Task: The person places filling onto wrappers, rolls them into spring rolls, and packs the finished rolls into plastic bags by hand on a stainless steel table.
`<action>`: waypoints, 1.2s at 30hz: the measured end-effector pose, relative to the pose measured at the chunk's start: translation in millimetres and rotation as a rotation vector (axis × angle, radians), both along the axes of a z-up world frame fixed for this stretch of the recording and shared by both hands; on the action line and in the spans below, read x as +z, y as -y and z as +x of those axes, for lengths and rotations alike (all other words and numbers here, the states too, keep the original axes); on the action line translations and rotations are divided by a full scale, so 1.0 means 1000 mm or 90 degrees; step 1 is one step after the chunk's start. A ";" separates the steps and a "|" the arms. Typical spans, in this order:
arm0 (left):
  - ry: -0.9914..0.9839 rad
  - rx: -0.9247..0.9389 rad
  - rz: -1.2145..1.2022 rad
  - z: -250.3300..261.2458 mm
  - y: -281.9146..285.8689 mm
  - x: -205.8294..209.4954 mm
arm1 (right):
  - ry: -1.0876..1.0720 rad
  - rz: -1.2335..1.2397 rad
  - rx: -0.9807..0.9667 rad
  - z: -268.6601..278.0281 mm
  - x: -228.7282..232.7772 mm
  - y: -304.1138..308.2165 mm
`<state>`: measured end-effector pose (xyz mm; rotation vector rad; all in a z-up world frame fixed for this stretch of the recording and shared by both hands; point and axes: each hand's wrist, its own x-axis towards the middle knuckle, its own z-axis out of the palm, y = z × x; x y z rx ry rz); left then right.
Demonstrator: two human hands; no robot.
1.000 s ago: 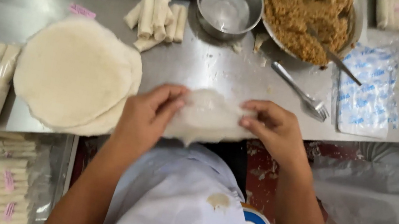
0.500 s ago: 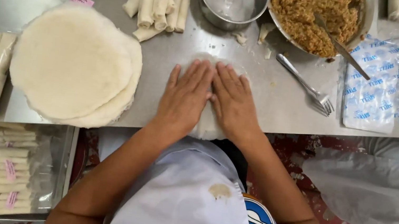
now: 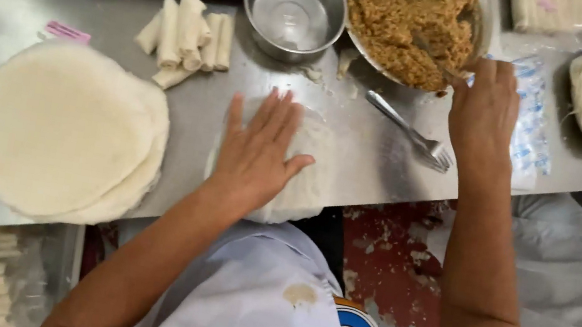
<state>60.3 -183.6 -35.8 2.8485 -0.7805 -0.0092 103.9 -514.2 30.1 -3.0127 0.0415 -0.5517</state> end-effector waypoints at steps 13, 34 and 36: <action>0.191 -0.115 -0.078 0.001 0.014 -0.032 | 0.046 -0.497 -0.013 -0.006 0.055 0.075; 0.292 -0.154 -0.145 -0.069 -0.050 -0.022 | -0.069 -0.061 0.120 -0.024 0.046 0.030; 0.239 -0.231 -0.273 -0.069 -0.054 -0.021 | -0.074 -0.023 0.108 -0.017 0.048 0.025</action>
